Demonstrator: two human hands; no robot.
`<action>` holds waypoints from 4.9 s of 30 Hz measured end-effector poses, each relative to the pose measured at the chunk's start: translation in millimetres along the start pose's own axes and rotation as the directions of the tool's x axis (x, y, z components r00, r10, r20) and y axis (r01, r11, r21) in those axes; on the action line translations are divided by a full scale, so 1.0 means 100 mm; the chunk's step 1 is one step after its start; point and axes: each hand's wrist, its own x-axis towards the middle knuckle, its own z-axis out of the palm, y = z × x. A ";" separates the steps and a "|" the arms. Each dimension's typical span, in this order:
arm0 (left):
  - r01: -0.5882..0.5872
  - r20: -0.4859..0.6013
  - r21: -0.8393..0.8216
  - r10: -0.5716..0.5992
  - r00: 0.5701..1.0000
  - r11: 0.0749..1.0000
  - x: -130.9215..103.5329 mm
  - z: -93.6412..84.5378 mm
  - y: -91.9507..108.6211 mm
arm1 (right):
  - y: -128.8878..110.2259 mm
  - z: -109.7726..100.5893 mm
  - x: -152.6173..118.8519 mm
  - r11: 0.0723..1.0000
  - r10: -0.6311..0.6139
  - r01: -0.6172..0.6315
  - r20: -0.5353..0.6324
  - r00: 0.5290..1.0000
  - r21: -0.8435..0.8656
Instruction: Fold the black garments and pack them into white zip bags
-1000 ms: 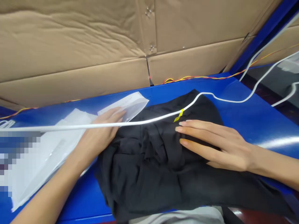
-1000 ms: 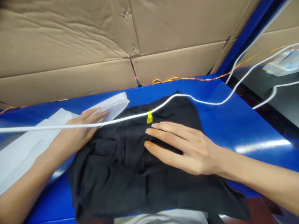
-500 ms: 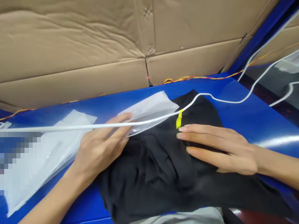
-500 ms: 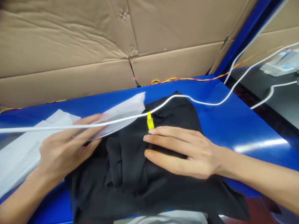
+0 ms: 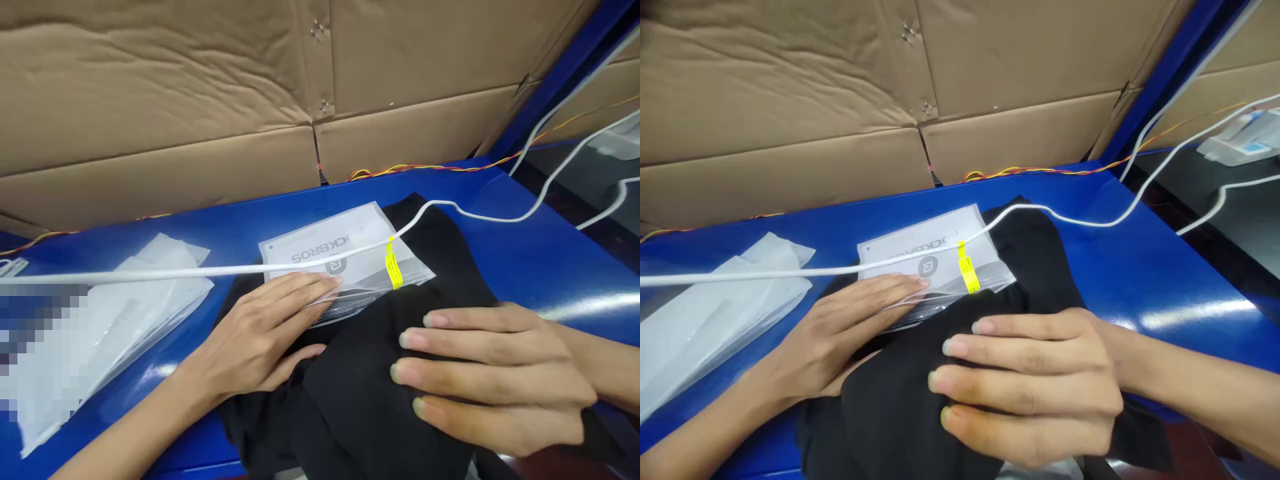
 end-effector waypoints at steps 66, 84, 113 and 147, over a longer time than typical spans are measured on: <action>0.065 0.001 -0.155 -0.065 0.998 0.986 -0.05 0.08 0.22 | -0.08 0.22 0.01 0.842 0.333 -0.274 0.048 0.942 -0.464; 0.025 -0.089 0.242 -0.003 0.996 0.970 -0.01 -0.02 0.28 | 0.05 0.13 -0.17 0.940 0.336 -0.303 0.285 0.898 -0.154; -0.118 -0.115 0.124 0.132 0.984 0.985 0.07 0.08 0.34 | -0.10 0.23 0.01 0.798 0.387 -0.193 0.240 0.891 -0.570; 0.050 -0.199 -0.042 -0.058 0.978 0.998 0.02 0.14 0.37 | 0.01 0.23 -0.08 0.885 0.392 -0.320 0.174 0.903 -0.338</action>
